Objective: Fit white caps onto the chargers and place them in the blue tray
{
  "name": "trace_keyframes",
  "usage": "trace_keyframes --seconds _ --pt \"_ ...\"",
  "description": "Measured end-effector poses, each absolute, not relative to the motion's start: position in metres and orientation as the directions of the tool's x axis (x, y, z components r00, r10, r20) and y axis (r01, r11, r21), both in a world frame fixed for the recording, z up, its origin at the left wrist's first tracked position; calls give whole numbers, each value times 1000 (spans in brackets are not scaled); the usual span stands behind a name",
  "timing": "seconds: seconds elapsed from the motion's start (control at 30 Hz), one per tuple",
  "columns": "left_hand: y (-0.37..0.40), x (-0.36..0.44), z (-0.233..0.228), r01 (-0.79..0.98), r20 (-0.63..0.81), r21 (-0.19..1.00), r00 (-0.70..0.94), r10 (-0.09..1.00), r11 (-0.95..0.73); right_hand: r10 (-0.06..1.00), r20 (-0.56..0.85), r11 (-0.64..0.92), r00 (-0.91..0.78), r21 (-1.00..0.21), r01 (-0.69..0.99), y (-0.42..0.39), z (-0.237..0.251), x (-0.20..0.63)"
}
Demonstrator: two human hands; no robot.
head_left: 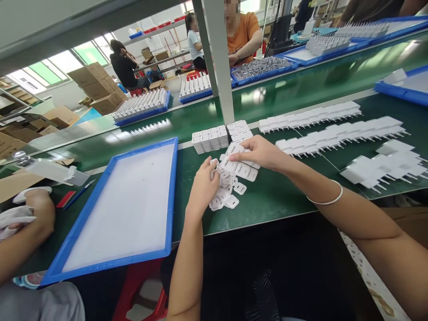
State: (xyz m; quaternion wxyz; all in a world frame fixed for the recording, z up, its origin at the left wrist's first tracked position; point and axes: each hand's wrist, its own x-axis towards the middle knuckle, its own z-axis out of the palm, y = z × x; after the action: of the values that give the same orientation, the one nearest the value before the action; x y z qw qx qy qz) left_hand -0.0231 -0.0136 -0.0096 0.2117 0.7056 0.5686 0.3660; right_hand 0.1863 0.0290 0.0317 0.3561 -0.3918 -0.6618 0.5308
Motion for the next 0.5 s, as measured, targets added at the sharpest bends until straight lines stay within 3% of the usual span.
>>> trace_keyframes --seconds 0.1,0.17,0.37,0.5 --pt "-17 -18 -2 483 494 749 48 868 -453 911 93 178 -401 -968 180 29 26 182" --pt "-19 -14 1 425 567 712 122 815 -559 899 112 202 -423 -964 173 28 24 180" --pt "-21 -13 0 412 504 750 151 850 -518 741 54 71 -669 -997 -2 25 27 183" --pt "-23 -12 1 439 438 755 217 873 -488 785 34 71 -618 -997 35 25 26 182"
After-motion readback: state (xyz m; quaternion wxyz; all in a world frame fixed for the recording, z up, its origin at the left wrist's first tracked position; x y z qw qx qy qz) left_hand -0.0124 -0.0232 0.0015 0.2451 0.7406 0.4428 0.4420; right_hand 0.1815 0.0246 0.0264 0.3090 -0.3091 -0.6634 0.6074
